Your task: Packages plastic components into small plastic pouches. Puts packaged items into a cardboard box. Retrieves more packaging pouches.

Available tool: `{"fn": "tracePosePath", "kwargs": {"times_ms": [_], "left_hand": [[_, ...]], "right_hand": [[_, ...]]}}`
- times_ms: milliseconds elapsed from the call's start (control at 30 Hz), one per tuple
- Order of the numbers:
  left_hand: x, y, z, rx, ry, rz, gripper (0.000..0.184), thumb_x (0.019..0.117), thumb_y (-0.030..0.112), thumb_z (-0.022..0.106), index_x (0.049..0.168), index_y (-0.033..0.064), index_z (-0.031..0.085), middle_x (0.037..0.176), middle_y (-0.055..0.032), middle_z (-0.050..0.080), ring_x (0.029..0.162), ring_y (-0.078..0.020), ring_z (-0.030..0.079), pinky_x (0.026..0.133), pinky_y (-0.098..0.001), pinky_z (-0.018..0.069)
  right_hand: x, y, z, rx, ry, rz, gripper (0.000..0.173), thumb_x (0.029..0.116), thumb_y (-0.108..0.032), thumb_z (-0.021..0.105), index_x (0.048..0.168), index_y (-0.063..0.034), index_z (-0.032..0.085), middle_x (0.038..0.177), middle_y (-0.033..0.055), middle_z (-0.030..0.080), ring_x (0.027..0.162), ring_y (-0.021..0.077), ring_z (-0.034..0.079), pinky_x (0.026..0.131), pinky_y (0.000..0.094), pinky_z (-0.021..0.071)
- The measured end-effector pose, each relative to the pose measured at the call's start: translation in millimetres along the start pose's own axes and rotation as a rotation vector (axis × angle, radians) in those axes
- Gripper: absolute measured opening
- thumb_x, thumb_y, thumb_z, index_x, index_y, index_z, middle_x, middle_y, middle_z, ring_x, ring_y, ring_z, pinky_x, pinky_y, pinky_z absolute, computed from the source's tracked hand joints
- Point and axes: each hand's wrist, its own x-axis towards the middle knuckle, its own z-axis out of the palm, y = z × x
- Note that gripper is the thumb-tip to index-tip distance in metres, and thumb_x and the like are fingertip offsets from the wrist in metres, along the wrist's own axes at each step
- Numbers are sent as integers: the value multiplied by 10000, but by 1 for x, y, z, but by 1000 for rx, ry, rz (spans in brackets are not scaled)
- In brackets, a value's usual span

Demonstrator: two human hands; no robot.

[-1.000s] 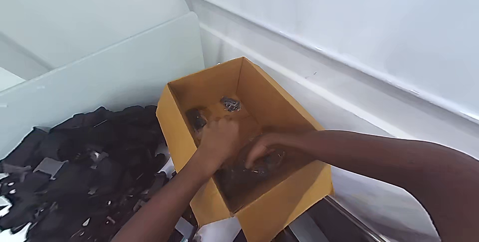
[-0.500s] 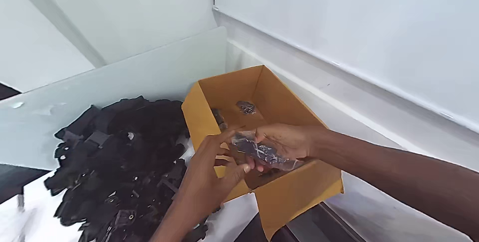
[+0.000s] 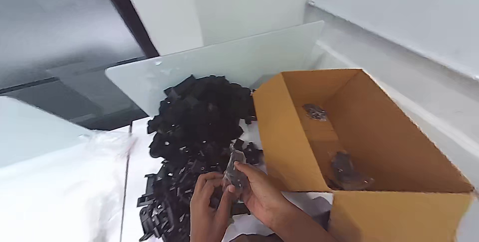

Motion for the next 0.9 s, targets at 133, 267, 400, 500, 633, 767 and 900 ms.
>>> {"fn": "tracePosePath", "kwargs": {"times_ms": [133,267,400,500,633,767,900], "left_hand": [[5,-6,-29,18,23,-130,215,1016,220,601,969,68,744,977,-7,702,887,-73,680,797,-221,593],[18,3,-53,-123,91,-309,172,1005,158,622,964,22,718,948,-80,699,748,-166,712,675,-306,647],[24,1,-64,-121,79,-302,150,993,146,640,961,17,709,959,-81,682,740,-159,709,669,-296,651],[26,-2,-69,54,64,-205,130,962,176,645,921,78,720,906,-1,671,763,-61,655,676,-206,578],[33,3,-76,249,40,-105,179,961,224,623,888,87,711,870,13,650,740,-30,627,648,-186,555],[50,15,-83,550,-81,16,242,926,309,605,822,117,709,806,21,636,690,-44,601,602,-220,516],[67,21,-80,586,-119,112,230,930,294,605,828,119,713,850,1,668,857,-119,630,747,-282,524]], "right_hand": [[36,24,4,-309,-113,-70,400,1080,-370,508,1264,-21,574,1018,147,699,867,238,715,737,389,614],[44,30,-1,-975,-45,-547,491,1048,-516,473,1061,-83,704,777,38,667,650,157,645,600,386,554],[43,34,8,-977,-143,-1129,399,945,-482,669,1014,-90,683,895,-9,674,709,48,627,595,237,550],[42,29,18,-971,-393,-1272,279,937,-376,733,948,-108,657,1057,30,701,925,52,657,746,198,558],[37,18,26,-1177,-472,-1415,130,952,-127,606,941,-136,735,1154,56,686,1026,86,657,870,194,559],[34,14,32,-1428,-327,-1485,244,906,-133,581,993,-174,806,1149,73,705,970,211,674,834,318,576],[22,4,34,-1501,-447,-1083,373,984,-373,596,1222,-127,743,1419,120,621,1258,248,635,1014,399,536]]}}
